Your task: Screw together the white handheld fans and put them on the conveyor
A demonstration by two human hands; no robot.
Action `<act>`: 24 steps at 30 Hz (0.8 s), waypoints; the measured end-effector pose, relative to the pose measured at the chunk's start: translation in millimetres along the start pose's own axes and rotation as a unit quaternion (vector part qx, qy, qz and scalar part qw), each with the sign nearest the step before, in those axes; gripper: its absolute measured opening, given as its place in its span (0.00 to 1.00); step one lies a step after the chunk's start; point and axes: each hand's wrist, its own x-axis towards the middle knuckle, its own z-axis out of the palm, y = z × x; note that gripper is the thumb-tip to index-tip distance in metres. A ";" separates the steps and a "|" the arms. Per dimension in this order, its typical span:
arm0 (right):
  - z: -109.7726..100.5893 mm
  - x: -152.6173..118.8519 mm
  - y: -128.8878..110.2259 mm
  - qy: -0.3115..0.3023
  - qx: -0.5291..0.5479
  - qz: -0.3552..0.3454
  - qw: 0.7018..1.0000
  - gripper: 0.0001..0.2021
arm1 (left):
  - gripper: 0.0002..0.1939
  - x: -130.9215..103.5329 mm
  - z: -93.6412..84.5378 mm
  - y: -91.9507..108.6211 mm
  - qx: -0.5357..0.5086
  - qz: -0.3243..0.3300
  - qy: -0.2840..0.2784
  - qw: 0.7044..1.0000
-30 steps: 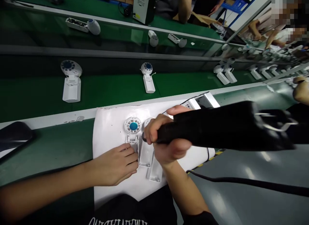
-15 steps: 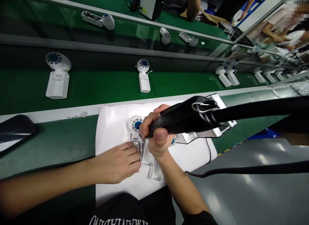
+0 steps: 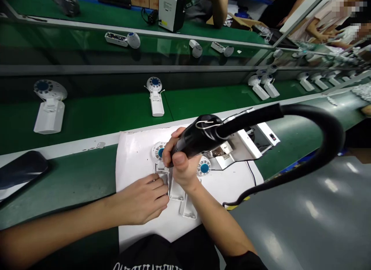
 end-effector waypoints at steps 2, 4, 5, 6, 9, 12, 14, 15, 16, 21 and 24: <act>-2.9 4.8 -16.9 0.033 -0.005 -0.053 0.998 0.26 | 0.06 -2.8 -4.1 -8.0 -0.007 -0.032 -0.015 0.999; -12.2 12.8 -40.4 0.091 -0.044 -0.121 0.987 0.26 | 0.05 -7.0 -13.2 -31.8 0.030 -0.096 -0.024 0.995; -19.0 17.5 -52.2 0.121 -0.073 -0.150 0.979 0.25 | 0.08 -9.6 -19.7 -49.4 0.070 -0.144 -0.026 0.987; -26.9 22.2 -62.3 0.147 -0.105 -0.171 0.969 0.25 | 0.12 -12.5 -27.5 -69.4 0.116 -0.197 -0.028 0.973; -50.8 33.3 -76.2 0.209 -0.170 -0.220 0.938 0.23 | 0.20 -21.5 -55.6 -126.9 0.200 -0.348 -0.041 0.915; -64.7 35.5 -68.3 0.244 -0.182 -0.232 0.924 0.22 | 0.23 -23.5 -80.5 -154.6 0.222 -0.421 -0.050 0.878; -66.3 32.1 -60.4 0.254 -0.175 -0.213 0.927 0.21 | 0.26 -16.6 -88.7 -159.8 0.250 -0.418 -0.031 0.873; -65.3 29.3 -57.2 0.253 -0.170 -0.203 0.930 0.21 | 0.28 -10.6 -90.0 -162.6 0.257 -0.392 -0.025 0.883; -63.4 26.1 -54.9 0.246 -0.163 -0.193 0.936 0.22 | 0.29 -3.4 -89.9 -166.9 0.255 -0.352 -0.029 0.900; -49.4 7.0 -55.2 0.121 -0.102 -0.149 0.976 0.23 | 0.19 32.0 -85.0 -203.2 0.184 -0.251 -0.131 0.941; -44.2 -5.2 -67.8 0.108 -0.087 -0.161 0.977 0.25 | 0.20 38.0 -81.3 -190.3 0.170 -0.265 -0.054 0.948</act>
